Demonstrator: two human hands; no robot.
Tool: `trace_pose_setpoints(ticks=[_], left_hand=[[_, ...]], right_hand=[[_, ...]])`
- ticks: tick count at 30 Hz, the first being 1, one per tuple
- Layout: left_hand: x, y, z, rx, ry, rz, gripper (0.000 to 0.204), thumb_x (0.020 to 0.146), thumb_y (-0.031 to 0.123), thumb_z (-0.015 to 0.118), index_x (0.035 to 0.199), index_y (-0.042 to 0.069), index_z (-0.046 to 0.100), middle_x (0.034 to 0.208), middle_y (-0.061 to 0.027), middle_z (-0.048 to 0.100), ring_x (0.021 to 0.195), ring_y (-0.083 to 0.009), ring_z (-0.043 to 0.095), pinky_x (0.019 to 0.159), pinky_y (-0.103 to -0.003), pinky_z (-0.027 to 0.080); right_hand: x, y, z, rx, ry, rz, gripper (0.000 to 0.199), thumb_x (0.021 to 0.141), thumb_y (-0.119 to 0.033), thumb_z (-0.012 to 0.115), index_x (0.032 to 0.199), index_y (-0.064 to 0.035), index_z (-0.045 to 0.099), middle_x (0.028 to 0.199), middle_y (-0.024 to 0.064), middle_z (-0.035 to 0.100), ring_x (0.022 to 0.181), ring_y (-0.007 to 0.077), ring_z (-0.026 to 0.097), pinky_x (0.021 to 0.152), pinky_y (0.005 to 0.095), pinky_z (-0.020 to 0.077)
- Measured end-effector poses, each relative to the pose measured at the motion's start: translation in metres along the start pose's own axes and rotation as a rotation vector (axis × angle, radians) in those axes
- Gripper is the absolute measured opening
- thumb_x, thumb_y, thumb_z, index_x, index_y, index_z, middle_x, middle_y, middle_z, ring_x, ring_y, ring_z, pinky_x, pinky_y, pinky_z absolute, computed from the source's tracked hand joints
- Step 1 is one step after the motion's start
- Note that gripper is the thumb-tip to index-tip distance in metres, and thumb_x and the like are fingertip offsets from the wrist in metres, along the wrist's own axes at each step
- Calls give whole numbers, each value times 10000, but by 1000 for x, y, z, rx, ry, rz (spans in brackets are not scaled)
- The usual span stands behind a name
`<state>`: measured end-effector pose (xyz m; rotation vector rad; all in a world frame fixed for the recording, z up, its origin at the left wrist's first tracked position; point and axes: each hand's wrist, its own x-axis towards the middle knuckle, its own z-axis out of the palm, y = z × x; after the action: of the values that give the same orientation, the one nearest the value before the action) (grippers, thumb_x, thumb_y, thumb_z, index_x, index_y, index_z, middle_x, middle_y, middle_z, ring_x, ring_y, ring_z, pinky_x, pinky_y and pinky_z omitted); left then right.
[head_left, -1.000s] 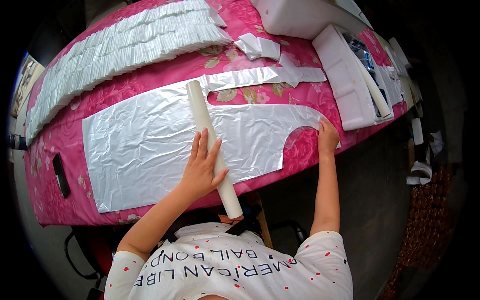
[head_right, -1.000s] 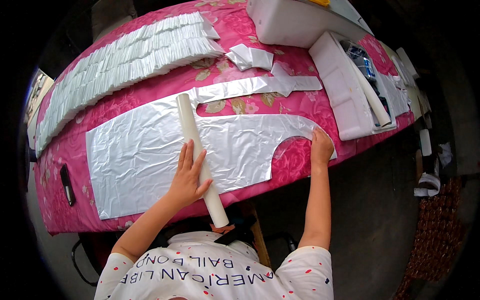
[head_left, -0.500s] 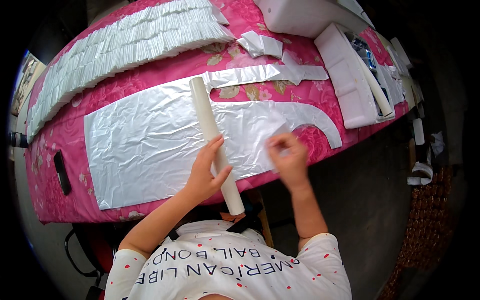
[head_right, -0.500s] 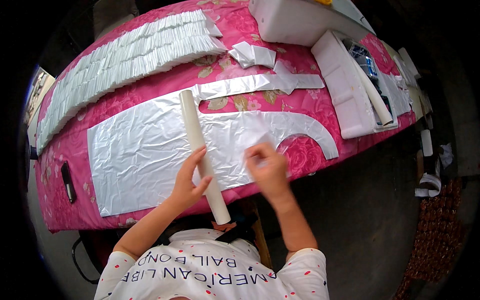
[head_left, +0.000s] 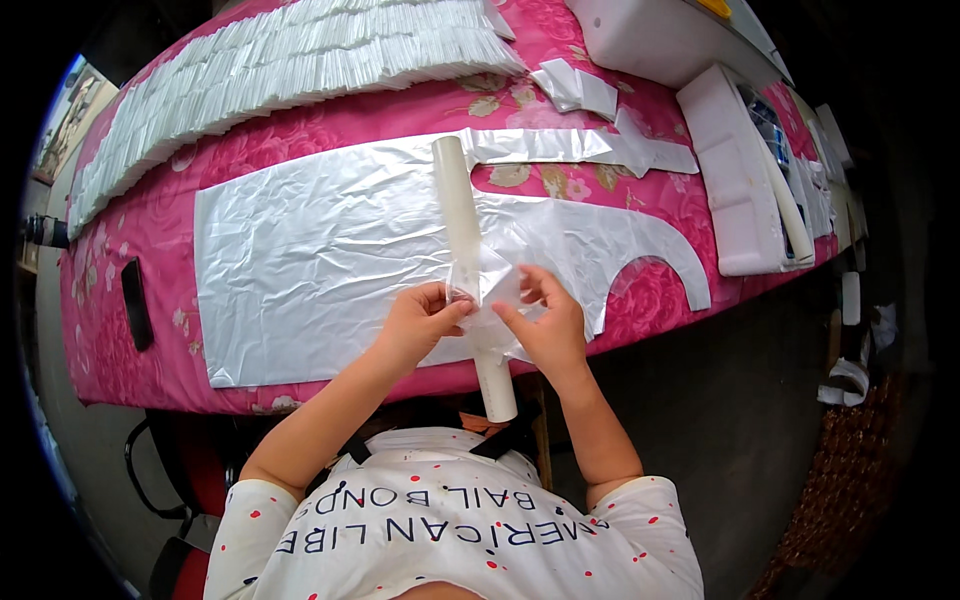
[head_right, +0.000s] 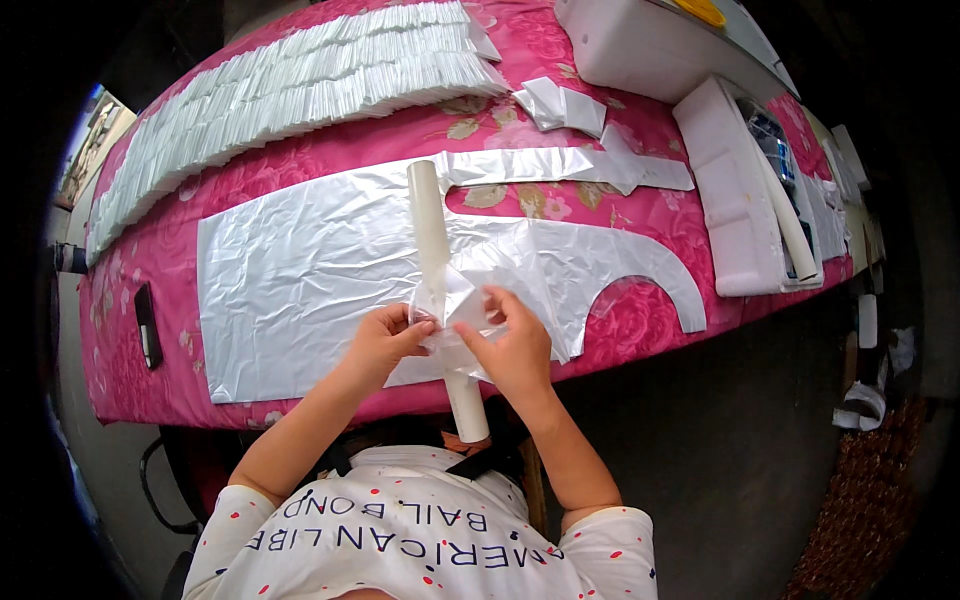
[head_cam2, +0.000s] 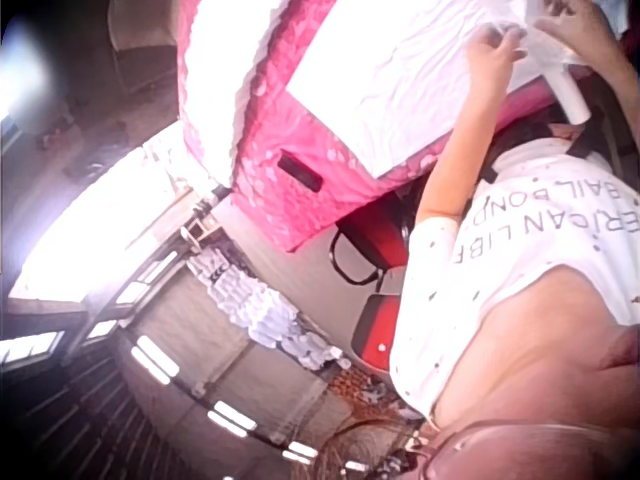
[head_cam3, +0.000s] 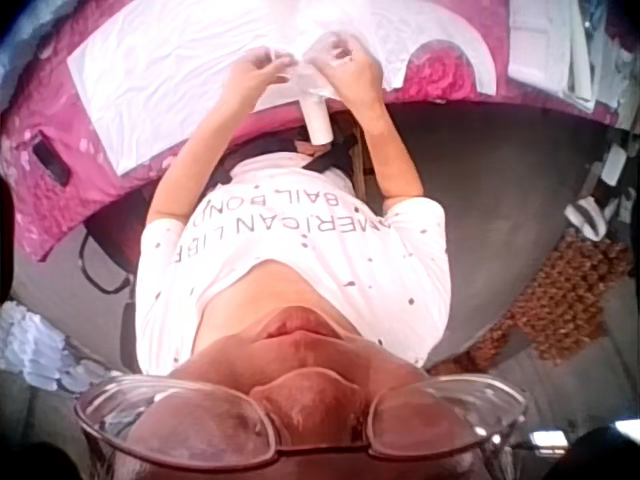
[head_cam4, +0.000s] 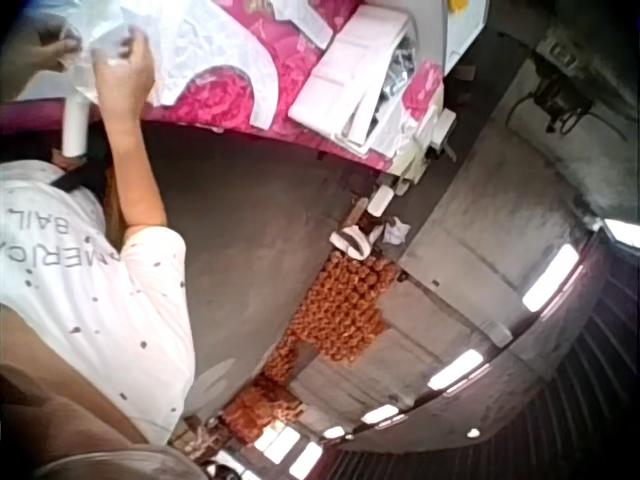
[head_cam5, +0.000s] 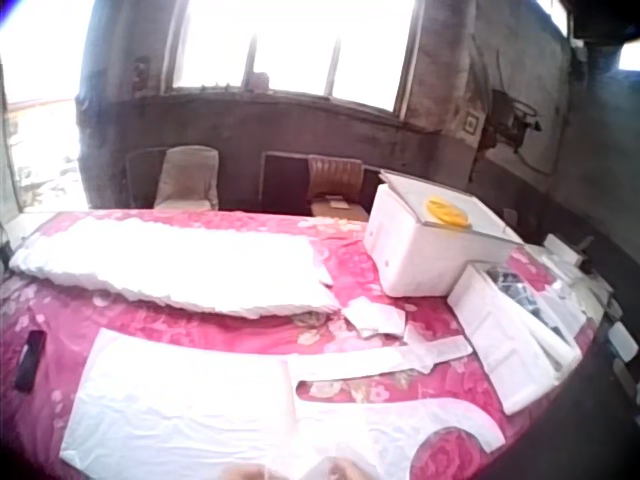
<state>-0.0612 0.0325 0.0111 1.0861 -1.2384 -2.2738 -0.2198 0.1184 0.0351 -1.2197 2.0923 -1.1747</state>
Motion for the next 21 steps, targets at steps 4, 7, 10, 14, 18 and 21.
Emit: trace_pose_setpoints(ticks=[4,7,10,14,18,21], left_hand=[[2,-5,-6,-23,-1,16,163,840,165,610,922,26,589,863,-46,628,764,-109,583,688,-267,490],[-1,-2,-13,-42,66,1,163,832,174,615,909,35,576,859,-47,625,766,-108,581,691,-264,482],[1,0,-16,-28,76,-30,167,829,179,613,915,43,568,855,-47,623,770,-107,581,700,-257,470],[4,-2,-20,-15,78,-81,149,832,171,605,909,51,565,850,-47,621,776,-110,585,704,-247,455],[8,-9,-32,-30,61,-96,137,824,156,610,905,56,564,839,-46,616,776,-126,593,705,-262,463],[2,-8,-55,-23,37,-96,129,817,137,610,905,55,564,823,-45,611,771,-139,600,704,-272,468]], right_hand=[[15,20,-14,359,-226,208,197,744,-28,666,933,-4,614,812,0,614,720,69,540,683,219,444],[47,43,-64,592,-266,289,168,770,-8,616,937,-15,616,848,-1,606,755,67,552,694,217,452],[82,88,-139,346,-152,282,183,762,-8,592,943,4,614,876,21,611,780,86,559,723,230,451],[98,119,-209,-748,584,1,202,767,-64,586,957,0,614,873,133,627,811,266,591,771,349,456],[56,51,-147,-606,544,-73,222,773,-123,608,965,-13,615,915,168,615,889,307,569,818,378,433],[-5,1,-59,-534,-163,76,216,742,-219,649,834,-24,624,802,133,631,780,247,622,684,324,483]])
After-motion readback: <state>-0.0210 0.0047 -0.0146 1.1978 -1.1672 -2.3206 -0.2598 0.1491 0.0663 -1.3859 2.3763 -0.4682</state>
